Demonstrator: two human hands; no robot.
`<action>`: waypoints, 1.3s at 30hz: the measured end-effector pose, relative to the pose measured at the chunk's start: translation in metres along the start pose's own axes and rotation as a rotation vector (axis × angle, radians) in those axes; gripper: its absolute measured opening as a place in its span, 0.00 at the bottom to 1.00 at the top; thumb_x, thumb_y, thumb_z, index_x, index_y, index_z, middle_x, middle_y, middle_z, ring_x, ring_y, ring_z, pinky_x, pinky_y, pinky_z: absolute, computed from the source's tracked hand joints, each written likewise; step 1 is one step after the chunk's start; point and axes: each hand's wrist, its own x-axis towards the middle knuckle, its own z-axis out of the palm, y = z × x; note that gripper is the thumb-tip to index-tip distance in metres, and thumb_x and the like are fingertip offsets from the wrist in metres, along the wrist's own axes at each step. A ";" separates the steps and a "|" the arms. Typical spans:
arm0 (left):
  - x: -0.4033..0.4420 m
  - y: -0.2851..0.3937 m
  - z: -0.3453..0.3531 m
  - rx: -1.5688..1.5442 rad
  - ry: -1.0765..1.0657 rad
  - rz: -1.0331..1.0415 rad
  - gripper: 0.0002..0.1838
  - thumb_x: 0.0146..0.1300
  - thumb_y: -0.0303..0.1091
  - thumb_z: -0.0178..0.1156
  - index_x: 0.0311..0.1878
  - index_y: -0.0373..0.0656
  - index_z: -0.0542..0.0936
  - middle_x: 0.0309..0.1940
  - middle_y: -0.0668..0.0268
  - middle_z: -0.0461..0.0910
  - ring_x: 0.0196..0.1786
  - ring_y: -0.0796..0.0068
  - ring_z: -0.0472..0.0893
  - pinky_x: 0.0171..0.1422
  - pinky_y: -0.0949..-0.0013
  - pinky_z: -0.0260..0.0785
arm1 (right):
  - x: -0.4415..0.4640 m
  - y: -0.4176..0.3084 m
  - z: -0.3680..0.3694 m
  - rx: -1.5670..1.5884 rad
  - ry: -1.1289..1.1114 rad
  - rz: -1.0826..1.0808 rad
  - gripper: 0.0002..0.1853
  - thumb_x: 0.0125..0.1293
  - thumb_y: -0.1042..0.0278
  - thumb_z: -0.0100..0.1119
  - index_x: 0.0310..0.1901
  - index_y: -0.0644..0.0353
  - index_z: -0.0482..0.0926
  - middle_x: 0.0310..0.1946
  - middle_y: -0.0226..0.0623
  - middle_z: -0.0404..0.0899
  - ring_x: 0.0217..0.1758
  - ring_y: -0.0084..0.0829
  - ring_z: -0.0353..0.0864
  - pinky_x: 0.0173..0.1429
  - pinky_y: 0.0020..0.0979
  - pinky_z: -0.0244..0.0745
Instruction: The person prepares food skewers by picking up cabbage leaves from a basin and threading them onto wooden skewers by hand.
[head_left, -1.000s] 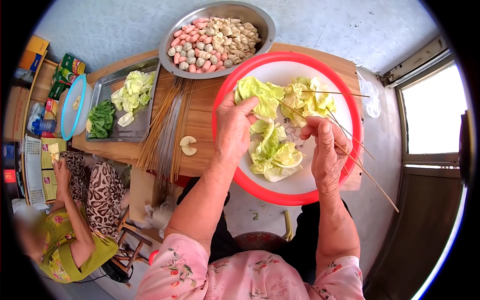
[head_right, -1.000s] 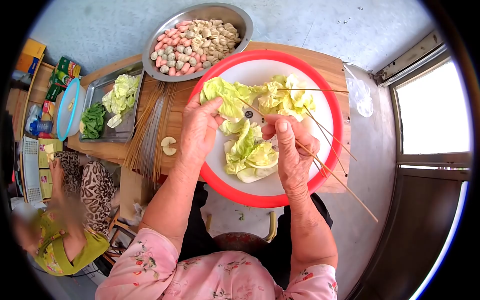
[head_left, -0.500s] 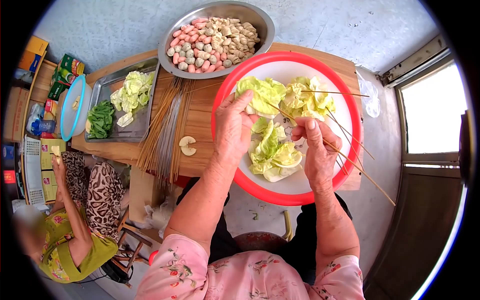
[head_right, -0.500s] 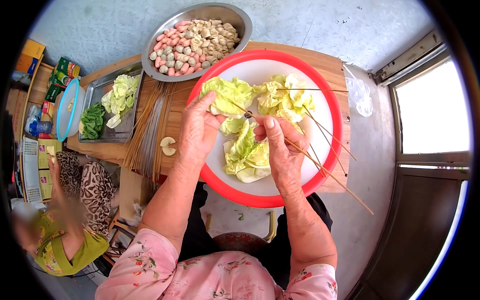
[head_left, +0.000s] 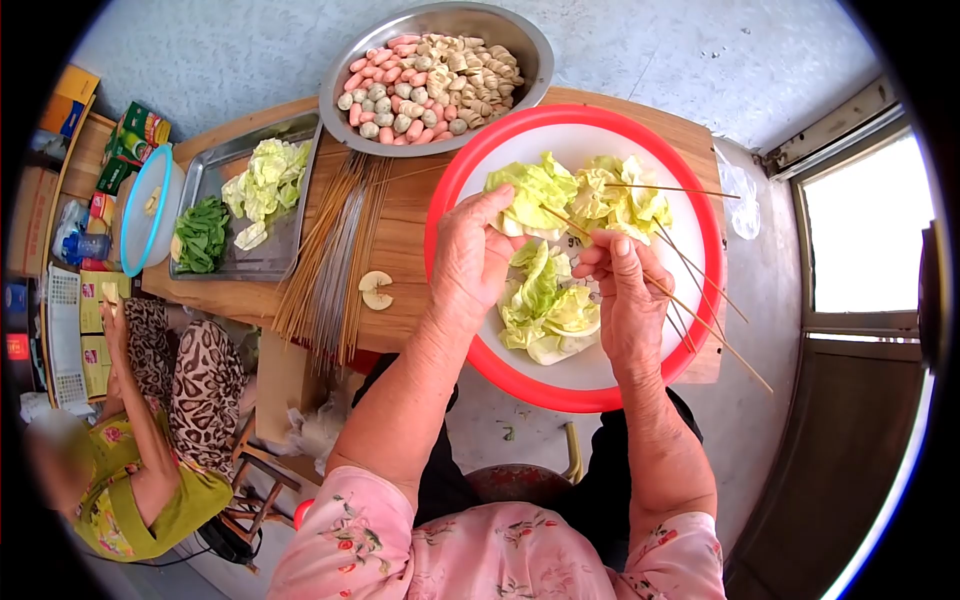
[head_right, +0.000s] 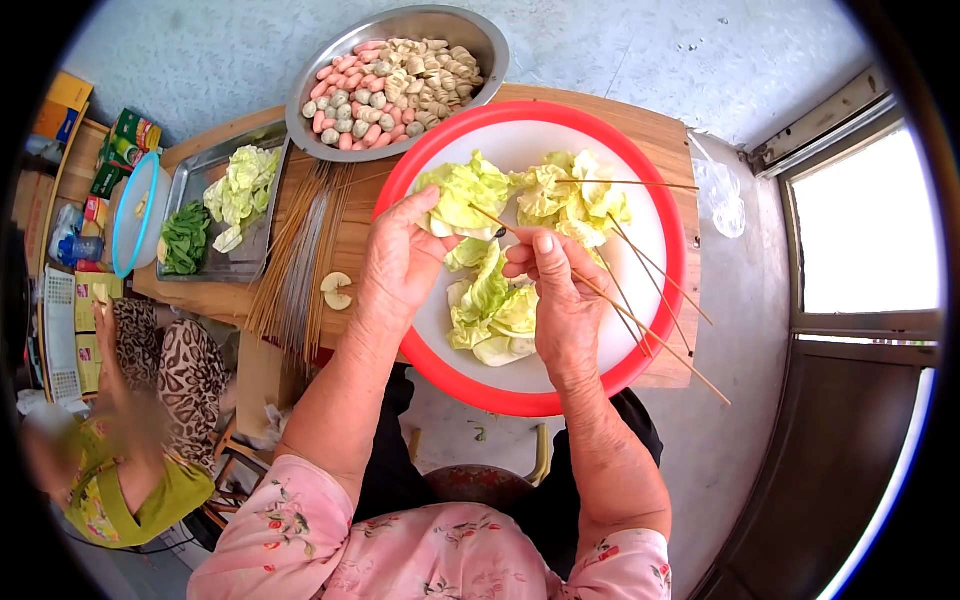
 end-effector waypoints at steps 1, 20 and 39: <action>-0.001 0.001 0.002 -0.002 0.001 0.002 0.12 0.60 0.29 0.56 0.45 0.34 0.75 0.43 0.60 0.78 0.47 0.68 0.78 0.53 0.63 0.70 | 0.000 0.001 0.000 0.028 0.003 0.001 0.15 0.67 0.62 0.55 0.42 0.70 0.78 0.28 0.38 0.77 0.30 0.28 0.77 0.40 0.27 0.74; -0.006 0.004 0.006 -0.130 0.020 -0.166 0.14 0.61 0.27 0.52 0.48 0.29 0.71 0.46 0.54 0.76 0.49 0.63 0.77 0.57 0.61 0.70 | 0.009 0.009 -0.007 0.338 -0.098 0.160 0.15 0.70 0.61 0.47 0.40 0.66 0.77 0.27 0.37 0.78 0.30 0.28 0.77 0.40 0.31 0.76; -0.004 -0.008 0.003 -0.280 -0.095 -0.246 0.18 0.66 0.32 0.47 0.53 0.28 0.68 0.50 0.53 0.73 0.54 0.61 0.74 0.61 0.57 0.66 | 0.009 0.013 -0.008 0.583 -0.053 0.287 0.15 0.71 0.60 0.46 0.38 0.64 0.76 0.26 0.35 0.76 0.29 0.29 0.74 0.40 0.33 0.74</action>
